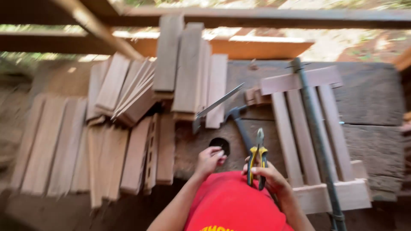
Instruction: The person assembles slatted wooden frames on a rustic workbench. They position wooden slats onto a frame, hammer nails to fasten the pieces, take nails from a small container, and use a long metal bar clamp to press the assembled frame together, adjusting the wood pieces as they work.
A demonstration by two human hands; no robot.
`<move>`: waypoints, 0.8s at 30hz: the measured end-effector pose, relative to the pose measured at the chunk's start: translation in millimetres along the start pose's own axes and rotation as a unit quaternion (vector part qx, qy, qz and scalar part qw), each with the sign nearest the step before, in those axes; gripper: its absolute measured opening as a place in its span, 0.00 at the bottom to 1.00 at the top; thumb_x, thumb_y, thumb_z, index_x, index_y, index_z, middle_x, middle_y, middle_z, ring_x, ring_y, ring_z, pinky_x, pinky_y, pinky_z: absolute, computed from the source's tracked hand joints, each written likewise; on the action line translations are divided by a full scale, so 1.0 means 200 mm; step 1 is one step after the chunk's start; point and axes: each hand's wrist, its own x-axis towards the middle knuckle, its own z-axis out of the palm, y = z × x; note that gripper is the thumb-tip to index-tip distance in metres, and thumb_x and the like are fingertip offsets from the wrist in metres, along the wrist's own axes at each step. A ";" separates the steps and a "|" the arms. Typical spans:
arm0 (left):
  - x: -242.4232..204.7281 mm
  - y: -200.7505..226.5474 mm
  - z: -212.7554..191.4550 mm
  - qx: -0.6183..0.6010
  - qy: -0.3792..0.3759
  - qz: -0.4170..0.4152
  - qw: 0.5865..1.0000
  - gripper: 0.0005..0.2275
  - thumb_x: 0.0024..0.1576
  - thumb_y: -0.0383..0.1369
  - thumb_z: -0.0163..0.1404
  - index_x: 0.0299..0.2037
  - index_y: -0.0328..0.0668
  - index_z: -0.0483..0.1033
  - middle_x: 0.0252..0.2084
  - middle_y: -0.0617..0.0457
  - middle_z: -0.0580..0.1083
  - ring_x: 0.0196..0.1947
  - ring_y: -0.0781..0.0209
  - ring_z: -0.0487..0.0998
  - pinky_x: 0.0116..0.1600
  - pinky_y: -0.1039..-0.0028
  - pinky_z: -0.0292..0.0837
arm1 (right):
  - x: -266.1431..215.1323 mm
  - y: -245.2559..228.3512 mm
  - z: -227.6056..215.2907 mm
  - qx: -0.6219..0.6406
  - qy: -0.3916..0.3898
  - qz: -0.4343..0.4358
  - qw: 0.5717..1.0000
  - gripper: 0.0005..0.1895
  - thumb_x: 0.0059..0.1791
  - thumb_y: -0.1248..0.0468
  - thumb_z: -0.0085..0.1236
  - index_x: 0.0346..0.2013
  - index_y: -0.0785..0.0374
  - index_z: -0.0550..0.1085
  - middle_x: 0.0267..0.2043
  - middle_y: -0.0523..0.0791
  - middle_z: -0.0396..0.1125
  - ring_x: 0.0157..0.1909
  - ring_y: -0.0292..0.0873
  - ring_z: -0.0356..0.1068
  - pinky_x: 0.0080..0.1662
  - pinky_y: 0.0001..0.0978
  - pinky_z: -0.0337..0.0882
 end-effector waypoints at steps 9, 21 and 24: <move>-0.06 0.29 0.25 0.025 -0.059 0.054 0.996 0.09 0.59 0.29 0.55 0.47 0.33 0.80 0.36 0.53 0.80 0.32 0.68 0.81 0.37 0.76 0.77 | 0.05 0.04 0.10 -0.295 0.139 -0.030 0.945 0.26 0.47 0.70 0.57 0.61 0.60 0.67 0.47 0.45 0.74 0.46 0.42 0.73 0.43 0.37 0.73; -0.27 0.61 0.45 0.230 -0.160 0.152 0.948 0.08 0.60 0.30 0.54 0.42 0.31 0.82 0.31 0.52 0.79 0.29 0.70 0.76 0.34 0.77 0.73 | -0.08 0.04 0.11 -0.334 0.130 -0.054 0.932 0.32 0.45 0.71 0.59 0.65 0.61 0.66 0.58 0.43 0.68 0.61 0.37 0.67 0.57 0.31 0.68; -0.29 0.64 0.46 0.271 -0.167 0.168 0.933 0.08 0.58 0.30 0.54 0.42 0.32 0.83 0.31 0.52 0.80 0.29 0.71 0.77 0.36 0.77 0.74 | -0.10 0.05 0.12 -0.359 0.162 -0.047 0.918 0.33 0.45 0.69 0.60 0.66 0.59 0.65 0.58 0.42 0.68 0.62 0.36 0.65 0.58 0.30 0.66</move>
